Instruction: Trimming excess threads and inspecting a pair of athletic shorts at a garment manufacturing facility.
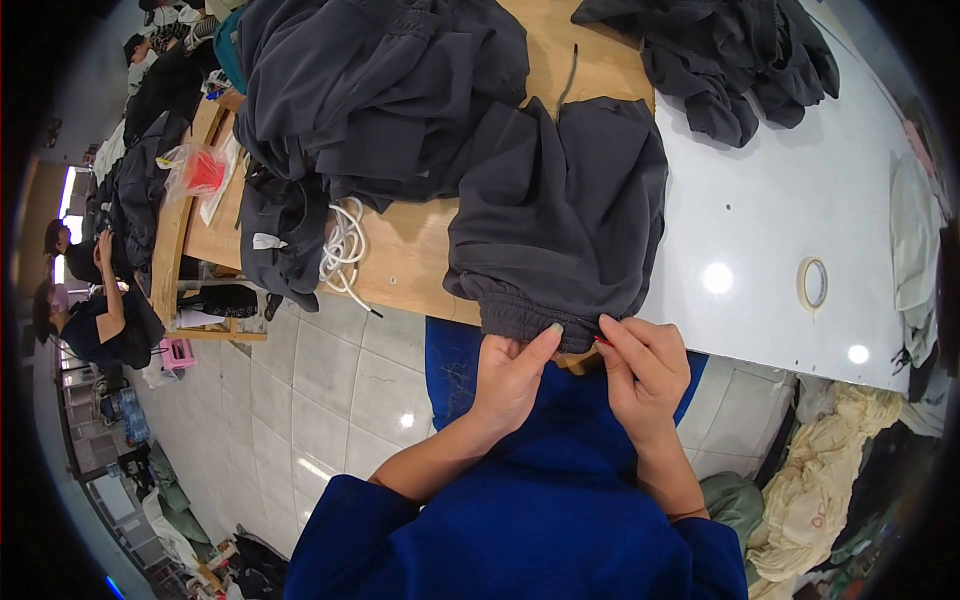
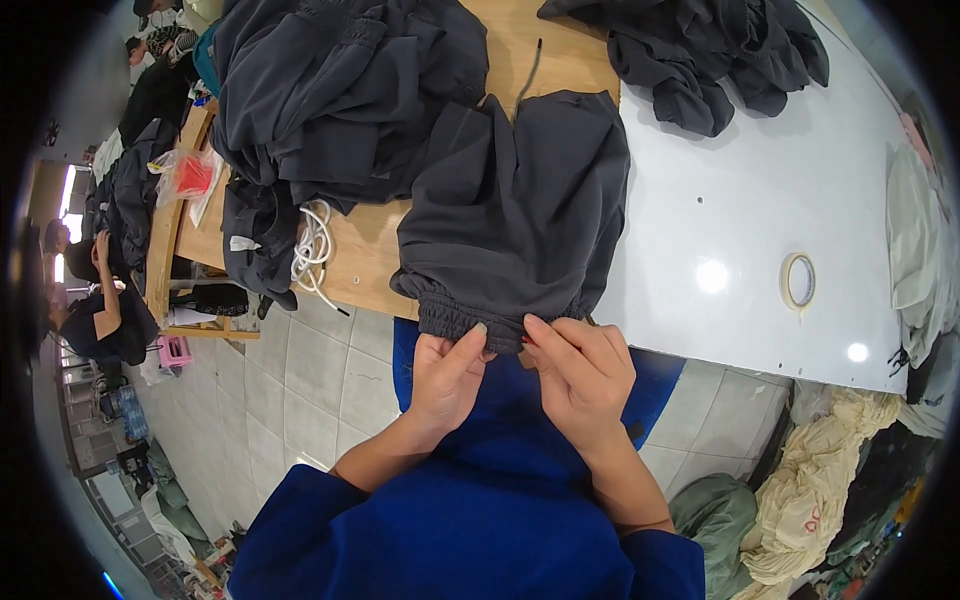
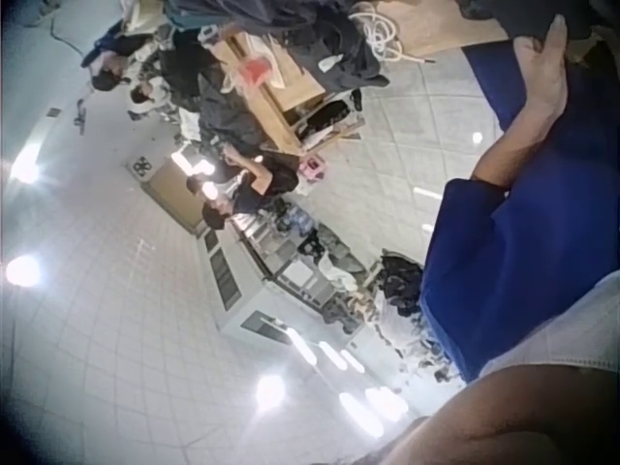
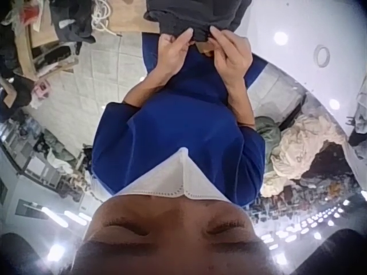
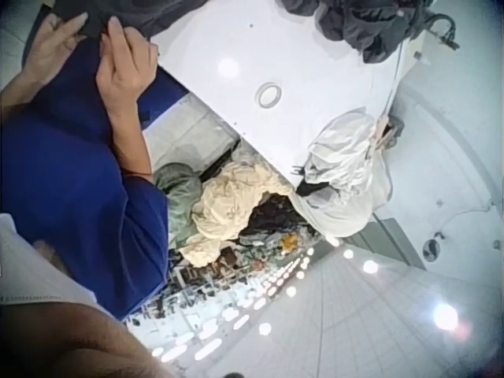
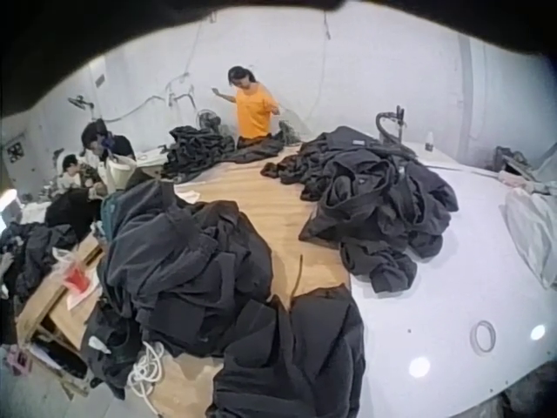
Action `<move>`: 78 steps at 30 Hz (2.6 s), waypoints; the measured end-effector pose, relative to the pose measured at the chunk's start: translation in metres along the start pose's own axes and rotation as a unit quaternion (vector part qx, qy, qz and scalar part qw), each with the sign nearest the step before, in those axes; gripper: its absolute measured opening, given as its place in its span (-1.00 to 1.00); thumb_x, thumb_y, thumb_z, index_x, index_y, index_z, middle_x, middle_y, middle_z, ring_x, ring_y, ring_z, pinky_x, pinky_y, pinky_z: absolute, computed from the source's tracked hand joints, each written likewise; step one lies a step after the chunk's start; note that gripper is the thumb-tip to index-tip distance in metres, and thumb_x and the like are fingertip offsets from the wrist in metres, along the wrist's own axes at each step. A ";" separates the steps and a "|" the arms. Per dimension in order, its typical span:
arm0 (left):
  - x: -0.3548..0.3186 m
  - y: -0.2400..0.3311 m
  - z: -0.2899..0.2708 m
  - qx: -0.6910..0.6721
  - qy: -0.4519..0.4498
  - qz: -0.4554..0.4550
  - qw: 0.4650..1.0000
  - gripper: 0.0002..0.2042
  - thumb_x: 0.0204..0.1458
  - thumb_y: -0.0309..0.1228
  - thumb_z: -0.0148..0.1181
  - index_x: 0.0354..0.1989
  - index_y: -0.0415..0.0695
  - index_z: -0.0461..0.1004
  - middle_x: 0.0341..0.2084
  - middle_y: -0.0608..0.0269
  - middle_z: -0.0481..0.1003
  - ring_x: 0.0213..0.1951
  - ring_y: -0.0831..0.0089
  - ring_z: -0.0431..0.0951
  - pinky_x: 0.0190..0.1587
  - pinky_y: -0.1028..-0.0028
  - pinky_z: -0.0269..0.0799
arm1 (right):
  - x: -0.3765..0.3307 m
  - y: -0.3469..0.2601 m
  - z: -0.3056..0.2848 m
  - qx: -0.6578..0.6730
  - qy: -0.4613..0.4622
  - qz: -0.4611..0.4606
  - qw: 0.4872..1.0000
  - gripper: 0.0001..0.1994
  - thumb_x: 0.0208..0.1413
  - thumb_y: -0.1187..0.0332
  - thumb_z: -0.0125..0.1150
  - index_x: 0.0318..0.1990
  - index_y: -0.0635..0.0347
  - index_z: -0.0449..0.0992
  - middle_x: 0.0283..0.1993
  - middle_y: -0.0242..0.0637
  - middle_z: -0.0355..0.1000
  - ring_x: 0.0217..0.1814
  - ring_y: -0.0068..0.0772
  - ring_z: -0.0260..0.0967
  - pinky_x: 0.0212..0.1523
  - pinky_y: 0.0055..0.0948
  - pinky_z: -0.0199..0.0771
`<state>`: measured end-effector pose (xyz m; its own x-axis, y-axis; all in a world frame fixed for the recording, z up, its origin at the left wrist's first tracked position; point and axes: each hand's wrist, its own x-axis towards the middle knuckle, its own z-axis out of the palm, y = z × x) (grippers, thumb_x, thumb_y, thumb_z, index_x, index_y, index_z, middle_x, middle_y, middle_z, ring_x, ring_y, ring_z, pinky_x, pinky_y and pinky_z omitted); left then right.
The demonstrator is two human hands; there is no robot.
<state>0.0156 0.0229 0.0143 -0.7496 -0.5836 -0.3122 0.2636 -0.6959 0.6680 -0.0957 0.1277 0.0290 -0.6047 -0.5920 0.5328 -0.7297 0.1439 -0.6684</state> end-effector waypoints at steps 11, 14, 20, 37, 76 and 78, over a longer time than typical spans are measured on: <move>-0.001 0.002 0.003 0.072 -0.039 0.050 0.995 -0.71 0.10 -0.58 0.08 0.01 -0.29 0.32 -0.09 0.23 0.43 -0.05 0.52 0.41 0.03 0.53 0.31 | 0.005 -0.003 -0.005 -0.018 -0.021 -0.024 0.999 -0.66 -0.28 0.48 0.37 -0.21 0.12 0.60 -0.38 -0.39 0.44 -0.49 -0.43 0.21 -0.48 -0.53 0.23; -0.001 0.004 0.003 0.076 -0.046 0.044 0.995 -0.72 0.10 -0.58 0.08 0.00 -0.30 0.34 -0.10 0.23 0.43 -0.08 0.53 0.42 0.01 0.53 0.31 | 0.004 -0.003 -0.005 -0.032 -0.019 -0.030 0.999 -0.66 -0.29 0.48 0.37 -0.21 0.10 0.61 -0.38 -0.39 0.44 -0.50 -0.44 0.20 -0.49 -0.53 0.22; -0.001 0.005 0.005 0.088 -0.032 0.043 0.995 -0.76 0.10 -0.57 0.09 -0.04 -0.29 0.38 -0.12 0.23 0.45 -0.12 0.55 0.43 -0.01 0.55 0.32 | 0.002 -0.002 -0.005 -0.033 -0.018 -0.027 0.999 -0.66 -0.29 0.49 0.36 -0.22 0.07 0.61 -0.40 -0.40 0.44 -0.51 -0.44 0.20 -0.49 -0.53 0.22; 0.005 0.009 0.002 0.013 -0.013 -0.010 1.000 -0.78 0.15 -0.49 0.05 -0.04 -0.18 0.32 -0.20 0.28 0.44 -0.22 0.59 0.42 -0.20 0.57 0.33 | -0.001 0.001 -0.007 0.009 -0.004 0.028 1.000 -0.67 -0.26 0.50 0.37 -0.21 0.15 0.60 -0.39 -0.36 0.44 -0.48 -0.43 0.20 -0.47 -0.53 0.22; 0.004 0.009 0.006 -0.012 -0.012 -0.025 1.000 -0.79 0.17 -0.49 0.00 -0.02 -0.20 0.32 -0.17 0.25 0.45 -0.17 0.56 0.46 -0.13 0.53 0.35 | -0.005 -0.003 -0.005 -0.001 0.006 0.032 0.999 -0.68 -0.26 0.51 0.38 -0.22 0.11 0.61 -0.41 -0.40 0.43 -0.51 -0.44 0.16 -0.49 -0.55 0.18; 0.003 0.010 0.008 -0.008 0.002 -0.028 1.000 -0.79 0.17 -0.49 0.00 -0.03 -0.20 0.32 -0.17 0.25 0.45 -0.17 0.56 0.45 -0.13 0.53 0.35 | -0.005 -0.002 -0.005 -0.010 0.006 0.027 1.000 -0.67 -0.27 0.52 0.38 -0.22 0.10 0.61 -0.42 -0.40 0.42 -0.51 -0.45 0.16 -0.49 -0.55 0.18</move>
<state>0.0113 0.0172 0.0252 -0.7614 -0.5449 -0.3511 0.2307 -0.7340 0.6388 -0.0927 0.1341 0.0305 -0.6463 -0.5743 0.5026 -0.7025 0.1906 -0.6857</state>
